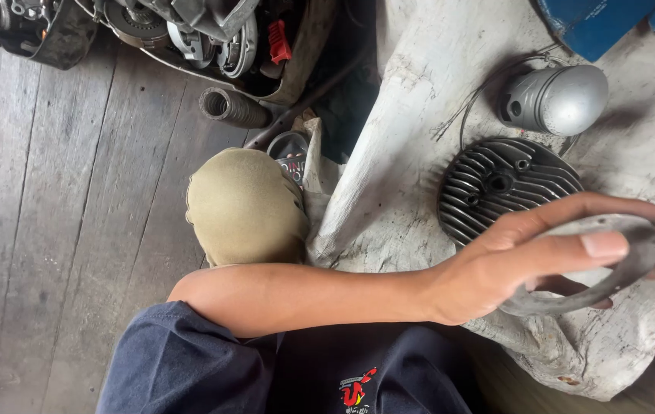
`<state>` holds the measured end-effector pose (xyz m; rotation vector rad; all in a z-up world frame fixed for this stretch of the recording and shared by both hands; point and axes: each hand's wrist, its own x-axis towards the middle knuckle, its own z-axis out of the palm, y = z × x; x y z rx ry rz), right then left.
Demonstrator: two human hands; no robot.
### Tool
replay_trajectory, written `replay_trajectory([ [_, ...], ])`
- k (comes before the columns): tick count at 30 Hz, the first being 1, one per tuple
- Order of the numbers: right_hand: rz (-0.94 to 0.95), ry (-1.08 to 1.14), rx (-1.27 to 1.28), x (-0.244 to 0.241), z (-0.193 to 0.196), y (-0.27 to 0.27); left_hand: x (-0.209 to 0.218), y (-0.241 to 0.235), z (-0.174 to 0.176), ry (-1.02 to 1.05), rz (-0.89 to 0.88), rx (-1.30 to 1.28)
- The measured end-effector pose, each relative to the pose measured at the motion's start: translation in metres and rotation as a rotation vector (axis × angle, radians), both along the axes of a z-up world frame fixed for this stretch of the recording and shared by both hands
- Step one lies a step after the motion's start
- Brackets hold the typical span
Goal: Scraping debris and carbon buildup from a motorcycle engine cylinder head using a small tool
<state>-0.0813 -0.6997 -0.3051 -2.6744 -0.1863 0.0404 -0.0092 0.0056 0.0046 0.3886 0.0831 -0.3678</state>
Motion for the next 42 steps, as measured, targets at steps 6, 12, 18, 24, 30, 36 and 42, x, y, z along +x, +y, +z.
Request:
replay_trajectory([
  [6,-0.012,0.202,0.135,0.044,0.317,0.453,0.002,-0.002,0.0,0.013,-0.094,0.106],
  [12,0.001,0.467,-0.87,0.124,0.343,0.613,0.004,0.0,0.004,-0.142,-0.304,0.474],
  [18,0.003,0.285,0.202,0.073,0.236,0.382,-0.009,-0.028,-0.032,-0.225,-0.218,0.356],
  [24,-0.243,0.055,-0.354,0.037,0.213,0.353,-0.005,-0.028,-0.035,-0.17,-0.047,0.045],
  [30,-0.027,0.253,0.096,0.049,0.306,0.427,0.0,-0.014,-0.02,-0.038,-0.145,-0.065],
  [36,0.248,0.233,0.004,0.06,0.352,0.482,0.002,-0.009,-0.009,0.06,-0.152,0.063],
  [42,0.015,0.244,0.156,0.056,0.324,0.45,-0.003,-0.017,-0.021,-0.109,-0.147,0.101],
])
